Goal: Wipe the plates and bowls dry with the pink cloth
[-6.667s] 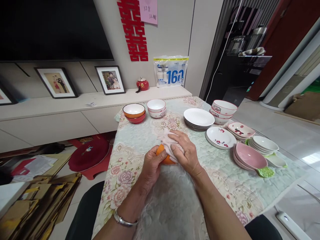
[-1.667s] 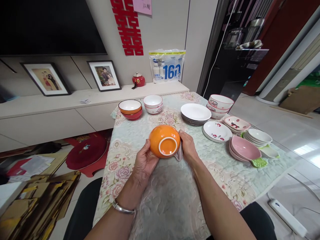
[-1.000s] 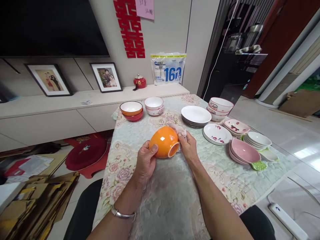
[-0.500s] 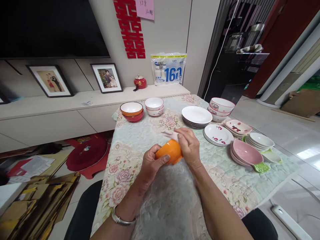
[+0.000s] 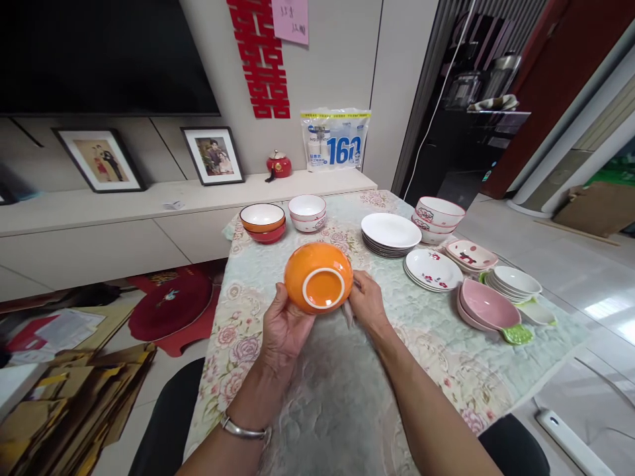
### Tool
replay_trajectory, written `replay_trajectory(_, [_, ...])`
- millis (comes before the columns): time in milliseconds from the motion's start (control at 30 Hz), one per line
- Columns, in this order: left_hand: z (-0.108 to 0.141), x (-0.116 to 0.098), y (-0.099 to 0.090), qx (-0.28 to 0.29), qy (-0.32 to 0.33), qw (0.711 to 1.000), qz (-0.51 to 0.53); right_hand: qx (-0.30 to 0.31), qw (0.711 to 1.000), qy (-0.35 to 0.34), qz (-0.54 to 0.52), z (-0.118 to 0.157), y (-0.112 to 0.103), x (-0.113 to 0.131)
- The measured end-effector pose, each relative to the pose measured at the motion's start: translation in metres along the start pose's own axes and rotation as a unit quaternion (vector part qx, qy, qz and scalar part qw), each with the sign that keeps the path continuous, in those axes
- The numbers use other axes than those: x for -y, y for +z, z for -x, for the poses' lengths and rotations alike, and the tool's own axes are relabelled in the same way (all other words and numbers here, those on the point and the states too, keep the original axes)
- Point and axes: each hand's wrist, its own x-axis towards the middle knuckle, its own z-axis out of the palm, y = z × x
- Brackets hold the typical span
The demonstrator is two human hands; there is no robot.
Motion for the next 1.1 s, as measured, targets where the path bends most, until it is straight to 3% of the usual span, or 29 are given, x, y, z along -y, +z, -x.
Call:
replay_trajectory(67, [-0.002, -0.002, 0.001, -0.029, -0.014, 0.999, 0.028, -0.009, 0.999, -0.029, 0.025, -0.004, -0.006, 0.005])
replay_trajectory(167, [-0.002, -0.002, 0.003, -0.046, -0.04, 0.997, 0.037, 0.038, 0.984, 0.051, -0.164, -0.003, -0.009, 0.016])
replay_trajectory(267, [-0.002, 0.0, 0.005, -0.047, -0.072, 0.996, 0.03, 0.115, 0.909, 0.143, -0.374, 0.003, -0.007, 0.026])
replay_trajectory(333, [-0.002, 0.001, 0.005, -0.05, -0.085, 0.995, 0.025, 0.151, 0.875, 0.162, -0.431, 0.006, -0.007, 0.031])
replay_trajectory(400, [-0.002, 0.002, 0.005, -0.05, -0.092, 0.994, 0.019, 0.172, 0.865, 0.156, -0.444, 0.008, -0.01, 0.036])
replay_trajectory(500, [-0.004, 0.005, 0.001, -0.028, -0.108, 0.994, -0.003, 0.168, 0.878, 0.132, -0.428, 0.008, -0.019, 0.043])
replay_trajectory(700, [-0.008, 0.007, -0.013, 0.023, -0.168, 0.976, -0.136, 0.038, 0.953, 0.015, -0.3, 0.0, -0.042, 0.046])
replay_trajectory(800, [-0.009, 0.007, -0.015, 0.002, -0.167, 0.972, -0.167, -0.049, 0.989, -0.059, -0.124, -0.005, -0.05, 0.042])
replay_trajectory(900, [-0.006, 0.01, -0.015, 0.018, -0.135, 0.961, -0.239, -0.128, 0.983, -0.11, 0.072, -0.008, -0.055, 0.036])
replay_trajectory(1000, [-0.002, 0.019, -0.017, 0.066, -0.074, 0.904, -0.415, -0.151, 0.957, -0.149, 0.2, -0.008, -0.057, 0.027])
replay_trajectory(1100, [0.001, 0.029, -0.021, 0.163, 0.041, 0.792, -0.587, -0.114, 0.932, -0.205, 0.277, -0.006, -0.052, 0.019])
